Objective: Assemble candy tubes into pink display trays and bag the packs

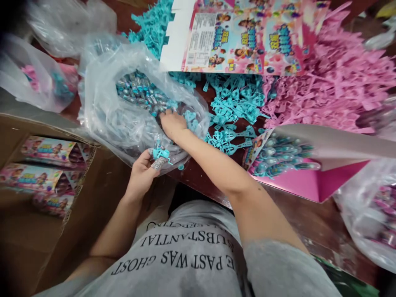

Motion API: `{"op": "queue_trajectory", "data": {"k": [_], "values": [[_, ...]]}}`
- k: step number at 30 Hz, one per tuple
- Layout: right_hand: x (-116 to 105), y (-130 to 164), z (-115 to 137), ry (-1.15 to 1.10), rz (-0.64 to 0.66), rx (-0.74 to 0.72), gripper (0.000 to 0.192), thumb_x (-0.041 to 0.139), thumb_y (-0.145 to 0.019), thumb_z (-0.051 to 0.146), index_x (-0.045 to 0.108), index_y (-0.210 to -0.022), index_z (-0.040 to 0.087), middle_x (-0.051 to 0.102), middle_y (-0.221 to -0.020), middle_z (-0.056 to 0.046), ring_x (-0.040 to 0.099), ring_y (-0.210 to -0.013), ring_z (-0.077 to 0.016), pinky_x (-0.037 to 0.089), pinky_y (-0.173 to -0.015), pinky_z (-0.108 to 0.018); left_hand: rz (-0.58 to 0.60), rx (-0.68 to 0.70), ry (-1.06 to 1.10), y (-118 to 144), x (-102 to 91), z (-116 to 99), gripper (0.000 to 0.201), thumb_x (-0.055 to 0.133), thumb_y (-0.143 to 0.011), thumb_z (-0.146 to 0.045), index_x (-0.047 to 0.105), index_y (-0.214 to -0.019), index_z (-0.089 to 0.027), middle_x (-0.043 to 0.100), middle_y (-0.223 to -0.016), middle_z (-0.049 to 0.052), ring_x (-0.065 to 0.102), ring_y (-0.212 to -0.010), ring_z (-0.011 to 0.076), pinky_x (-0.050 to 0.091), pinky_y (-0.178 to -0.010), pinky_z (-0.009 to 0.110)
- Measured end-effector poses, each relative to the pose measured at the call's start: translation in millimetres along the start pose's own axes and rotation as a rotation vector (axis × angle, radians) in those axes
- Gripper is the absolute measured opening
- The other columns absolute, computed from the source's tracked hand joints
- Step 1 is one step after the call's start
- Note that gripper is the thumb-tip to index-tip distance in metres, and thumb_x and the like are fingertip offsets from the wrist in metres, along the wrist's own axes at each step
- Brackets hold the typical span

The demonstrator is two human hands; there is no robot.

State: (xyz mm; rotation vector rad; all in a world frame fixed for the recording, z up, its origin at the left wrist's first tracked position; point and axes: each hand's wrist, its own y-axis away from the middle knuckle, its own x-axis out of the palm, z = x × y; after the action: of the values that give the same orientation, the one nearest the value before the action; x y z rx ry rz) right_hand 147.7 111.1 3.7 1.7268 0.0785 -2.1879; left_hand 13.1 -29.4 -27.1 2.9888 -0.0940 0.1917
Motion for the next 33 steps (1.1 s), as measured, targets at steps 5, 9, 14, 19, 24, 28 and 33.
{"op": "queue_trajectory", "data": {"k": [5,9,14,19,24,28,33], "values": [[-5.4,26.9,-27.8,0.047,0.025,0.044,0.051,0.033,-0.101,0.0,0.061,-0.142,0.002,0.06,-0.145,-0.029,0.057,-0.14,-0.0353,0.05,-0.113,-0.047,-0.012,-0.054,0.013,1.1,14.3,1.3,0.047,0.096,-0.07,-0.054,0.077,-0.096,-0.019,0.076,-0.088,0.002,0.065,-0.076,0.0137,0.055,-0.072,0.024],[-9.8,29.8,-23.2,0.017,0.035,-0.009,0.049,0.034,-0.102,0.003,0.062,-0.143,0.008,0.064,-0.143,-0.023,0.06,-0.136,-0.032,0.051,-0.109,-0.043,0.025,-0.095,0.029,5.1,27.1,-0.9,0.053,0.098,-0.064,-0.059,0.077,-0.092,-0.018,0.072,-0.076,0.001,0.058,-0.064,0.0109,0.046,-0.056,0.02],[-20.1,77.7,-30.6,-0.146,-0.087,-0.074,0.051,0.046,-0.103,0.015,0.051,-0.154,0.015,0.062,-0.145,-0.019,0.067,-0.12,-0.027,0.054,-0.1,-0.039,0.013,-0.127,0.072,10.2,23.9,-5.2,0.05,0.097,-0.067,-0.054,0.076,-0.094,-0.018,0.061,-0.065,-0.004,0.035,-0.049,0.0041,0.023,-0.043,0.016],[-19.5,173.5,-70.7,-0.857,-0.157,-0.276,0.029,0.064,-0.1,0.038,0.06,-0.122,0.019,0.072,-0.107,-0.006,0.067,-0.084,-0.0157,0.055,-0.075,-0.03,0.161,-0.174,0.097,13.1,30.5,-7.8,0.043,0.094,-0.07,-0.051,0.072,-0.089,-0.019,0.046,-0.057,-0.007,0.028,-0.046,0.0042,0.02,-0.042,0.018],[-21.2,228.0,-87.9,-0.936,-0.176,-0.186,0.031,0.07,-0.098,0.043,0.066,-0.119,0.021,0.075,-0.1,-0.003,0.067,-0.076,-0.0138,0.054,-0.071,-0.029,0.342,-0.065,-0.064,16.7,64.5,-14.5,0.036,0.089,-0.078,-0.049,0.074,-0.091,-0.019,0.056,-0.065,-0.004,0.043,-0.055,0.0082,0.037,-0.052,0.021],[-24.6,248.2,-93.6,-0.933,-0.13,-0.018,0.042,0.065,-0.1,0.06,0.068,-0.09,0.019,0.074,-0.074,-0.001,0.069,-0.063,-0.0131,0.052,-0.064,-0.027,0.37,0.33,-0.352,21.3,82.8,-24.3,0.025,0.083,-0.087,-0.041,0.072,-0.082,-0.019,0.063,-0.081,0.001,0.055,-0.077,0.0147,0.048,-0.074,0.027],[-20.4,279.5,-104.1,-0.961,-0.202,0.073,0.05,0.071,-0.093,0.068,0.07,-0.107,0.019,0.077,-0.086,-0.003,0.064,-0.06,-0.0116,0.049,-0.058,-0.026,0.442,0.599,-0.524,27.0,94.6,-32.7,0.013,0.077,-0.094,-0.029,0.071,-0.088,-0.019,0.063,-0.086,0.001,0.058,-0.08,0.0153,0.05,-0.075,0.027]]}}
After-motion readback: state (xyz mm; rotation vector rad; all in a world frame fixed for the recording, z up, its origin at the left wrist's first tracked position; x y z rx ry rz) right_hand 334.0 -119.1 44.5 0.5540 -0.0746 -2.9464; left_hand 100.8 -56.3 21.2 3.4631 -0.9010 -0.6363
